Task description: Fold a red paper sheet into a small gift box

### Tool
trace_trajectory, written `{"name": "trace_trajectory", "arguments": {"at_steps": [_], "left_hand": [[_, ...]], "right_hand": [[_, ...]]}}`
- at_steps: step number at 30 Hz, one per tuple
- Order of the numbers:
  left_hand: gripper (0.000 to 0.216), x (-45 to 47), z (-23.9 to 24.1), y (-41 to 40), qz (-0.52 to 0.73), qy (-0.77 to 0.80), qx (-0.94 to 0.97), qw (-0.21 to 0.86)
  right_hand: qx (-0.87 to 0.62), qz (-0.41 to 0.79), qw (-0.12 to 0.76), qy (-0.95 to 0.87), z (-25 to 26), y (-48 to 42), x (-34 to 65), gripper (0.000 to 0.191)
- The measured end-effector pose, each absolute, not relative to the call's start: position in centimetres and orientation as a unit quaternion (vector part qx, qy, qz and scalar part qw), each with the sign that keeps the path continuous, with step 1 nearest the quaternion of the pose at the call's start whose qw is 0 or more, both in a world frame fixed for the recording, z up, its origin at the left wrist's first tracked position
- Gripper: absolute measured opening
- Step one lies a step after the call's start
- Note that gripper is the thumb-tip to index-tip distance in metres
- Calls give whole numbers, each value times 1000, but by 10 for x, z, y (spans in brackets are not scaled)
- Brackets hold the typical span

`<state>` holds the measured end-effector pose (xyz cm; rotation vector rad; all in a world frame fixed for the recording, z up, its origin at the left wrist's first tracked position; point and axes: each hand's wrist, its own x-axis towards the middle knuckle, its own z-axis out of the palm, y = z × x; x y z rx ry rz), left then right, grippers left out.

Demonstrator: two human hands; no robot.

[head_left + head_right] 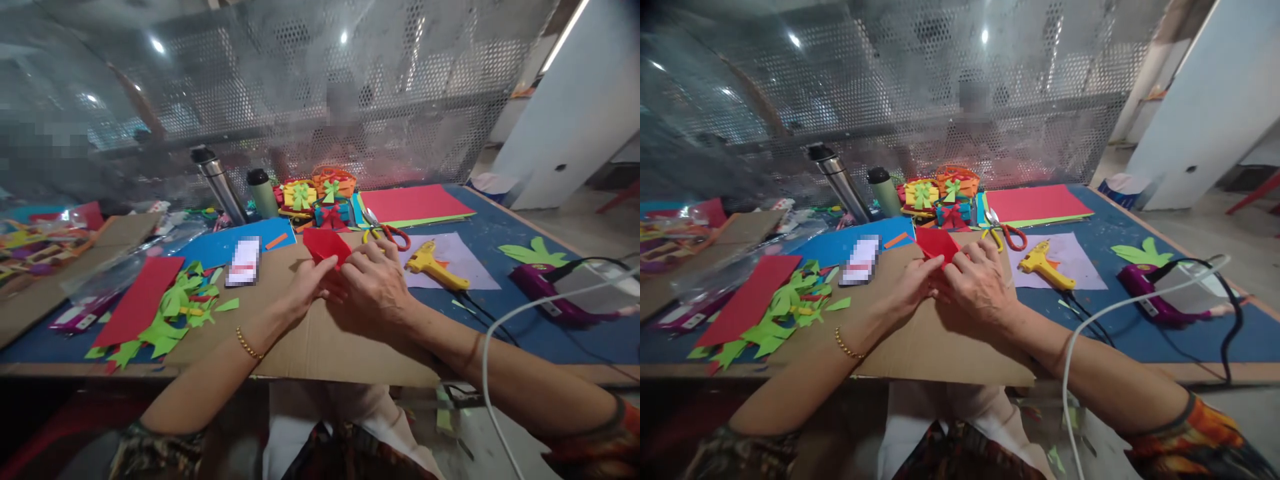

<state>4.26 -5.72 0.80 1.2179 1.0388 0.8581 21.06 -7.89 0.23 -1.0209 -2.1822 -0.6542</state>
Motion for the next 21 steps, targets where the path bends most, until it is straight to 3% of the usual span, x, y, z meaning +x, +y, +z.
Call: {"name": "trace_trajectory", "arguments": {"at_steps": [4,9,12,14,17,21], "left_hand": [[6,43,4,-51,410,470,523,581],[14,36,3,-45,457,514,554,469],[7,30,6,-43,480,529,578,395],[3,27,7,-43,484,530,591,368],[12,24,5,-39,496,508,594,378],[25,13,0,-22,534,468,545,446]], "right_hand": [[-378,-151,357,-841,1,-74,212,30],[-457,41,477,-750,6,-39,241,16],[-514,144,491,-689,7,-22,254,38],[-526,196,480,-674,8,-20,255,39],[-514,269,456,-675,12,-24,251,15],[-509,341,461,-642,14,-27,249,26]]}}
